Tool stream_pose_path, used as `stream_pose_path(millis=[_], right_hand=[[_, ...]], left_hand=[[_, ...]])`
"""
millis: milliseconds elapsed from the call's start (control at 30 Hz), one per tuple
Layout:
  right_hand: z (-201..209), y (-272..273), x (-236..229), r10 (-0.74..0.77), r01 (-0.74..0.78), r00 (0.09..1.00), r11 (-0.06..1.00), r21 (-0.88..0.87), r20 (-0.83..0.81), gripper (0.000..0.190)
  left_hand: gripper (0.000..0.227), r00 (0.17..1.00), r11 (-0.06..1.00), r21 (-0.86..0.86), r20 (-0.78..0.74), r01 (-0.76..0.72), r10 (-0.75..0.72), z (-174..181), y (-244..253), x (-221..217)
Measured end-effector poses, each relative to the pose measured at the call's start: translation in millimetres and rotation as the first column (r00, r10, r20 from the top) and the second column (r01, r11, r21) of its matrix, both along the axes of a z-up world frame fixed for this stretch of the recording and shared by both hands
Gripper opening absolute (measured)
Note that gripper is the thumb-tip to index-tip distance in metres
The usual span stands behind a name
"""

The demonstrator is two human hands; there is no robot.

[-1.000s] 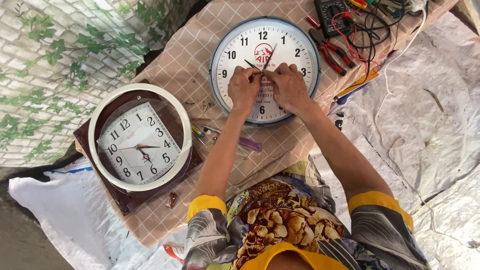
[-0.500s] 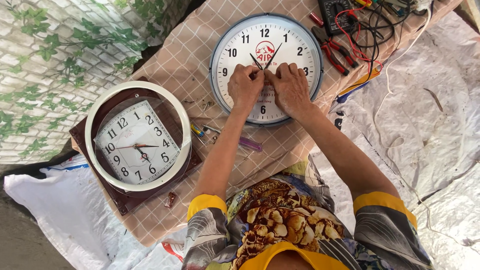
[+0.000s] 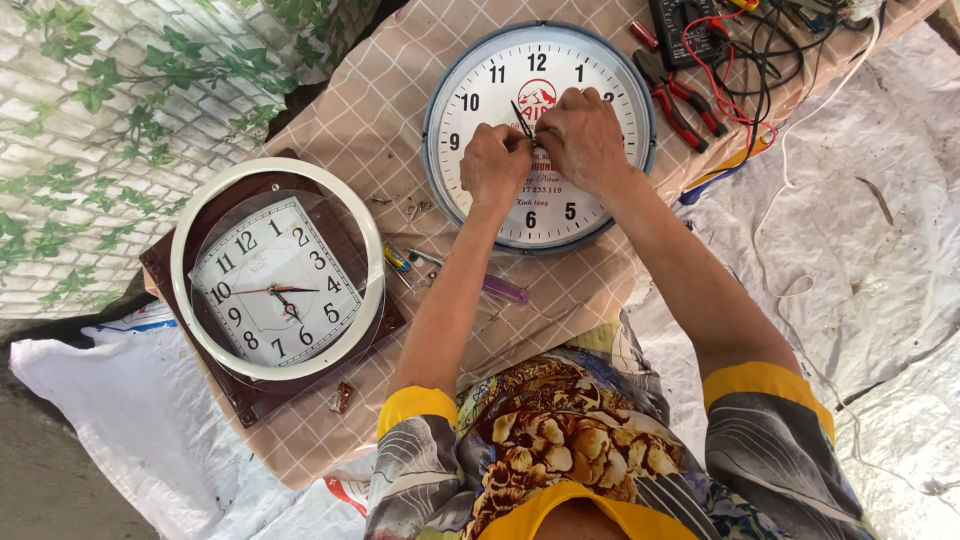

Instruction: The person is repairing two wall clocks placed on a table. They use a screwdriver to remove the hands from the first clock, then proceed to adjust the hands on the second clock, aligning them to a specific time.

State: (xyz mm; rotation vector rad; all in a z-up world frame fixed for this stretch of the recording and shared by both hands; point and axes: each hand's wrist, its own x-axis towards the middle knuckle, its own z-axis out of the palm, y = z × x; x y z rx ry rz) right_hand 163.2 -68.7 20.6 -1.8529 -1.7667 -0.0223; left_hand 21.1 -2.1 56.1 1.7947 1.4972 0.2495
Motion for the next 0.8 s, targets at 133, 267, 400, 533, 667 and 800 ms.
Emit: stream_pose_path(millis=[133,267,400,533,667,800], right_hand=[[3.5,11.4,6.3,-0.022,0.023,1.000,0.991,-0.129,0.008,0.010],[7.4,22.8,15.9,-0.035,0.005,0.996,0.944,-0.329,-0.084,0.006],[24.8,34.0,16.5,-0.070,0.008,0.992,0.859,-0.512,-0.103,0.007],[36.0,41.9,17.1,-0.042,-0.018,0.996,0.790,-0.613,-0.083,0.012],[46.5,46.5,13.8,-0.027,-0.008,0.999,0.729,-0.684,-0.040,0.013],[30.5,48.2,18.7,0.018,-0.009,1.000,0.745,-0.667,0.006,0.013]], left_hand=[[0.015,0.999,0.998,-0.056,-0.038,0.012,-0.014,7.1,5.1,1.3],[0.019,0.996,0.994,-0.100,-0.076,0.041,-0.049,5.8,12.6,3.0],[0.016,0.994,0.993,-0.104,-0.081,0.060,-0.069,5.8,15.9,4.6],[0.014,0.992,0.988,-0.147,-0.103,0.051,-0.067,12.8,16.8,6.3],[0.014,0.989,0.986,-0.160,-0.128,0.052,-0.073,15.0,18.4,8.2],[0.012,0.987,0.988,-0.122,-0.124,0.091,-0.107,4.7,23.4,7.5]])
